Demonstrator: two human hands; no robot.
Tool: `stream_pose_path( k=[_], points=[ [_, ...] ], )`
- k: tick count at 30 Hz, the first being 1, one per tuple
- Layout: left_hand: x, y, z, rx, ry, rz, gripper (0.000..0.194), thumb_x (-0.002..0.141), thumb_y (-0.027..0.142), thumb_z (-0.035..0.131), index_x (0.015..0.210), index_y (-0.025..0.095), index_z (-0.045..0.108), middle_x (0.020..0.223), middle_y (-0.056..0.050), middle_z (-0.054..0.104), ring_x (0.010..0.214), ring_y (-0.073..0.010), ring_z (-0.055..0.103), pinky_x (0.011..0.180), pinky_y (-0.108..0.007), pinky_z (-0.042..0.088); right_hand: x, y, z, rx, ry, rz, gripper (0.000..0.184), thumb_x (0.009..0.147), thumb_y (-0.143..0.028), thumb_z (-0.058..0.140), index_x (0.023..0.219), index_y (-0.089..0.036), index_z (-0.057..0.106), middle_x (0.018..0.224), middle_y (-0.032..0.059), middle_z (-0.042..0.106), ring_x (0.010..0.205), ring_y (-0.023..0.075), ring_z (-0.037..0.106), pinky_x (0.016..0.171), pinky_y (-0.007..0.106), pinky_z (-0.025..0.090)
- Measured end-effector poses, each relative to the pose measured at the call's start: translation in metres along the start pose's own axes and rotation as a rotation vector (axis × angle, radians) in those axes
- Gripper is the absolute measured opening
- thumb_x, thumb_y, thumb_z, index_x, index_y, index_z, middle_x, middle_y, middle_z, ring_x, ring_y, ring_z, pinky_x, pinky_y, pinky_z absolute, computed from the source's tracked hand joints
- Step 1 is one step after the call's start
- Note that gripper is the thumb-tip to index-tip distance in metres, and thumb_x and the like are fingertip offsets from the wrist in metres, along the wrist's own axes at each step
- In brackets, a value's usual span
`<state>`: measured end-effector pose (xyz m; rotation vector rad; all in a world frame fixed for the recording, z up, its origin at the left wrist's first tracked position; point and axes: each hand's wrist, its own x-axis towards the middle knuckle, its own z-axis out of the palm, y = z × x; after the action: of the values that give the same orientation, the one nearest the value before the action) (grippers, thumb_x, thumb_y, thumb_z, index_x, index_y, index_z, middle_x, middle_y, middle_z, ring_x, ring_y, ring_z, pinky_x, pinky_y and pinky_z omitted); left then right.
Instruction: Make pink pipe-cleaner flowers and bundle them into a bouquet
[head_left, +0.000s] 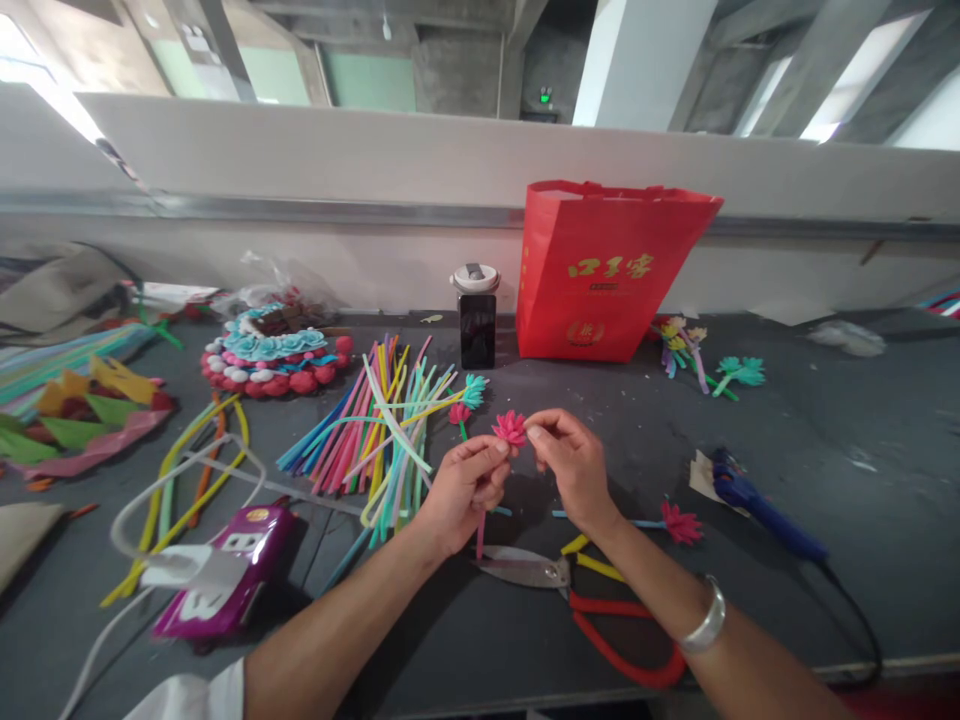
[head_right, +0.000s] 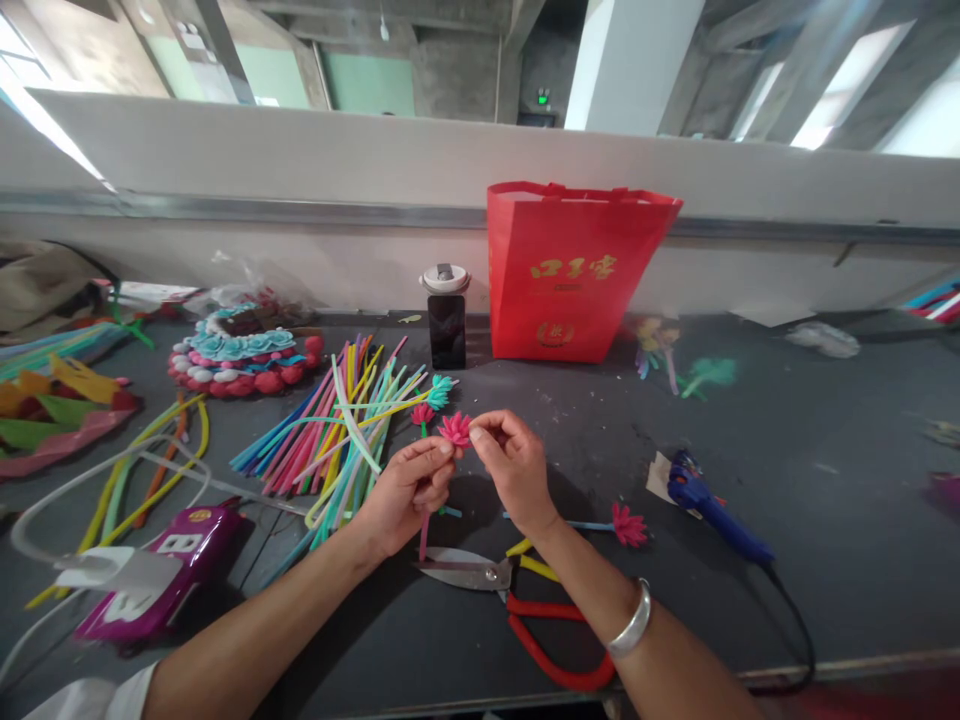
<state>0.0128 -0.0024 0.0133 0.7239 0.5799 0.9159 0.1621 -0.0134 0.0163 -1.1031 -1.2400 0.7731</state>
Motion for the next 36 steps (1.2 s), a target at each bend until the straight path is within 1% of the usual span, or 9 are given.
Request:
stream_pose_path(
  k=[3, 6, 9, 13, 16, 22, 26, 30, 36],
  points=[
    [0.0, 0.0, 0.0, 0.013, -0.003, -0.003, 0.016, 0.077, 0.028, 0.073, 0.077, 0.013, 0.067, 0.046, 0.008, 0.043, 0.034, 0.0003, 0.021, 0.038, -0.017, 0.013, 0.0, 0.0, 0.0, -0.019, -0.001, 0.01, 0.014, 0.082, -0.034, 0.063, 0.082, -0.02, 0.064, 0.063, -0.0035, 0.057, 0.05, 0.0097, 0.047, 0.048, 0.022, 0.039],
    [0.001, 0.001, 0.0, 0.046, 0.019, -0.008, 0.02, 0.075, 0.03, 0.075, 0.077, 0.013, 0.066, 0.046, 0.007, 0.044, 0.034, 0.0004, 0.022, 0.038, -0.017, 0.013, 0.001, 0.0, 0.0, -0.014, -0.012, 0.035, 0.016, 0.082, -0.035, 0.064, 0.077, -0.019, 0.065, 0.058, -0.004, 0.055, 0.049, 0.0095, 0.045, 0.047, 0.022, 0.038],
    [0.001, 0.002, 0.0, 0.085, 0.031, -0.014, 0.024, 0.073, 0.033, 0.077, 0.076, 0.013, 0.064, 0.047, 0.007, 0.045, 0.035, 0.0, 0.025, 0.038, -0.017, 0.012, 0.002, 0.004, 0.001, 0.076, -0.033, 0.1, 0.019, 0.082, -0.036, 0.064, 0.074, -0.019, 0.064, 0.054, -0.0052, 0.051, 0.047, 0.0091, 0.043, 0.046, 0.021, 0.037],
    [0.001, 0.003, -0.001, 0.11, 0.017, -0.006, 0.025, 0.072, 0.034, 0.079, 0.074, 0.014, 0.063, 0.047, 0.007, 0.044, 0.035, -0.0003, 0.025, 0.038, -0.018, 0.011, 0.003, 0.01, 0.0, 0.239, -0.073, 0.204, 0.02, 0.08, -0.037, 0.065, 0.071, -0.019, 0.063, 0.051, -0.0061, 0.048, 0.046, 0.009, 0.041, 0.046, 0.021, 0.035],
    [0.001, 0.003, -0.001, 0.122, 0.012, 0.0, 0.025, 0.072, 0.034, 0.078, 0.074, 0.014, 0.063, 0.047, 0.007, 0.043, 0.035, -0.0005, 0.025, 0.038, -0.019, 0.011, 0.004, 0.012, 0.0, 0.28, -0.077, 0.24, 0.019, 0.079, -0.035, 0.066, 0.07, -0.019, 0.062, 0.051, -0.0065, 0.047, 0.046, 0.0088, 0.04, 0.046, 0.021, 0.035],
    [0.0, 0.0, -0.003, 0.155, 0.0, -0.001, 0.026, 0.074, 0.035, 0.077, 0.074, 0.014, 0.062, 0.049, 0.007, 0.043, 0.037, -0.0004, 0.025, 0.039, -0.019, 0.01, 0.006, 0.011, -0.002, 0.292, -0.102, 0.238, 0.02, 0.079, -0.033, 0.064, 0.067, -0.018, 0.059, 0.048, -0.0076, 0.044, 0.045, 0.0079, 0.037, 0.045, 0.021, 0.032],
    [0.0, 0.001, -0.002, 0.167, -0.009, 0.011, 0.027, 0.074, 0.036, 0.077, 0.073, 0.014, 0.062, 0.048, 0.007, 0.042, 0.037, -0.0006, 0.026, 0.039, -0.018, 0.011, 0.005, 0.01, -0.002, 0.301, -0.111, 0.227, 0.02, 0.08, -0.032, 0.064, 0.067, -0.018, 0.059, 0.048, -0.0075, 0.044, 0.045, 0.0078, 0.037, 0.046, 0.021, 0.032],
    [0.0, 0.002, -0.001, 0.161, 0.001, 0.02, 0.027, 0.073, 0.035, 0.078, 0.074, 0.014, 0.062, 0.048, 0.007, 0.042, 0.037, -0.0008, 0.025, 0.039, -0.018, 0.011, 0.003, 0.01, -0.001, 0.333, -0.094, 0.217, 0.019, 0.08, -0.032, 0.064, 0.068, -0.019, 0.058, 0.05, -0.0071, 0.044, 0.046, 0.0085, 0.038, 0.045, 0.021, 0.033],
    [0.0, 0.002, -0.001, 0.156, 0.0, 0.038, 0.025, 0.075, 0.034, 0.076, 0.074, 0.014, 0.062, 0.047, 0.008, 0.04, 0.038, -0.0011, 0.024, 0.039, -0.018, 0.011, 0.004, 0.013, -0.001, 0.306, -0.039, 0.171, 0.018, 0.083, -0.036, 0.064, 0.077, -0.019, 0.061, 0.053, -0.007, 0.045, 0.047, 0.0092, 0.04, 0.046, 0.022, 0.035]
  ],
)
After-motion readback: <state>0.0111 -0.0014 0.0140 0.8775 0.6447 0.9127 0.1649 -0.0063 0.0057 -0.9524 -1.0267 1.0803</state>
